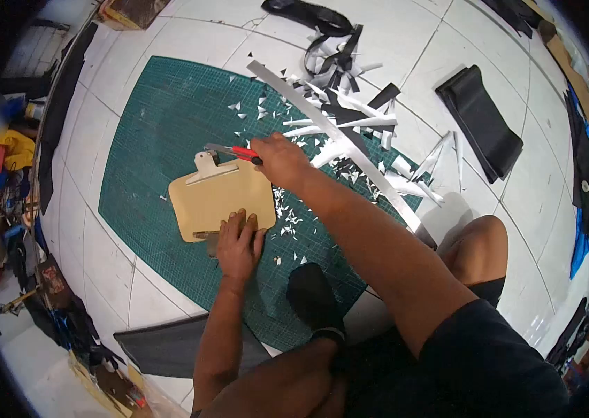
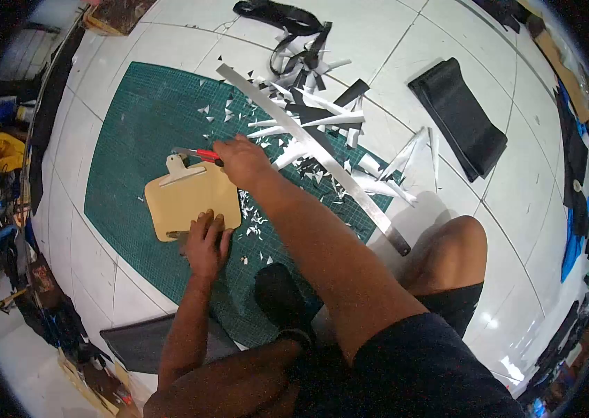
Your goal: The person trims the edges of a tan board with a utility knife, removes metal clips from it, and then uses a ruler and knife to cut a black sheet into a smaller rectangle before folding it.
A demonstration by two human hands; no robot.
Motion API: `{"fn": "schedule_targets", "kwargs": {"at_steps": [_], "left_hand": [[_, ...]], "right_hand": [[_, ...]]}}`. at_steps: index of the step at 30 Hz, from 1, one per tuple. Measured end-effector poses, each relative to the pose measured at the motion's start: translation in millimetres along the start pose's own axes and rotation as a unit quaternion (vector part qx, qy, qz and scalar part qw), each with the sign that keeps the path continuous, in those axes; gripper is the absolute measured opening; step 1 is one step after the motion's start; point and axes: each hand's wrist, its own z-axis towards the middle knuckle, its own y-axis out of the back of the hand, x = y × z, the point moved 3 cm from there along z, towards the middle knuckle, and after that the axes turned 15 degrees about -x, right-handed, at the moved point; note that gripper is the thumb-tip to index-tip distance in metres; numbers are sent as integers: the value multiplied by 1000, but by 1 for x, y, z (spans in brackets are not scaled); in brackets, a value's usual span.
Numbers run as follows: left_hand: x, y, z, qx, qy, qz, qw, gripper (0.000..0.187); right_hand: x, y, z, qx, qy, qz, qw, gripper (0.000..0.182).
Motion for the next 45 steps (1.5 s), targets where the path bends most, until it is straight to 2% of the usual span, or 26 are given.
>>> {"fn": "schedule_targets", "kwargs": {"at_steps": [4,7,8,11,13,15,18,20,22,24,25,29,32,34,35,38,41,45], "left_hand": [[0,2,1,6,10,-12,1000,42],[1,4,3,12,20,-14,1000,41],[1,5,3,15,26,-20,999,41],[5,11,-2,29,58,-45,997,40],[12,14,-12,19,60,-46,997,40],[17,21,-20,22,76,-52,996,41],[17,30,-28,29,103,-64,992,43],[14,36,-41,32,114,-59,991,44],[9,38,-51,32,101,-46,993,46],[0,40,-58,37,112,-40,992,46],[-5,40,-61,39,122,-36,991,47],[-17,46,-36,56,235,-42,970,43],[-2,31,-3,-1,137,-19,990,42],[-2,24,27,19,99,-29,994,45],[-4,22,35,30,77,-32,996,47],[-5,11,35,121,110,-5,986,55],[-4,3,32,114,97,16,989,58],[-5,9,37,142,126,11,982,60]], "right_hand": [[-4,3,-5,17,-26,27,999,32],[-6,8,-7,-62,-1,80,995,35],[-2,15,-15,-143,-9,80,986,36],[17,35,-47,-44,-245,127,960,40],[25,30,-92,1,-330,236,914,42],[31,17,-140,98,-397,294,864,41],[22,-15,-177,166,-346,330,862,40],[12,-6,-132,125,-332,303,884,46],[-29,-21,-88,8,-308,278,910,42],[-20,28,-36,-118,-193,178,958,39],[-24,34,-22,-140,-172,165,961,39],[-6,71,-37,18,-237,72,969,46],[8,66,-97,128,-256,45,957,42],[24,59,-118,163,-253,69,951,38],[32,54,-124,178,-252,83,947,35],[40,45,-132,165,-132,-20,977,30],[42,44,-124,181,-100,-101,973,27],[35,33,-119,161,-70,-98,979,29]]}}
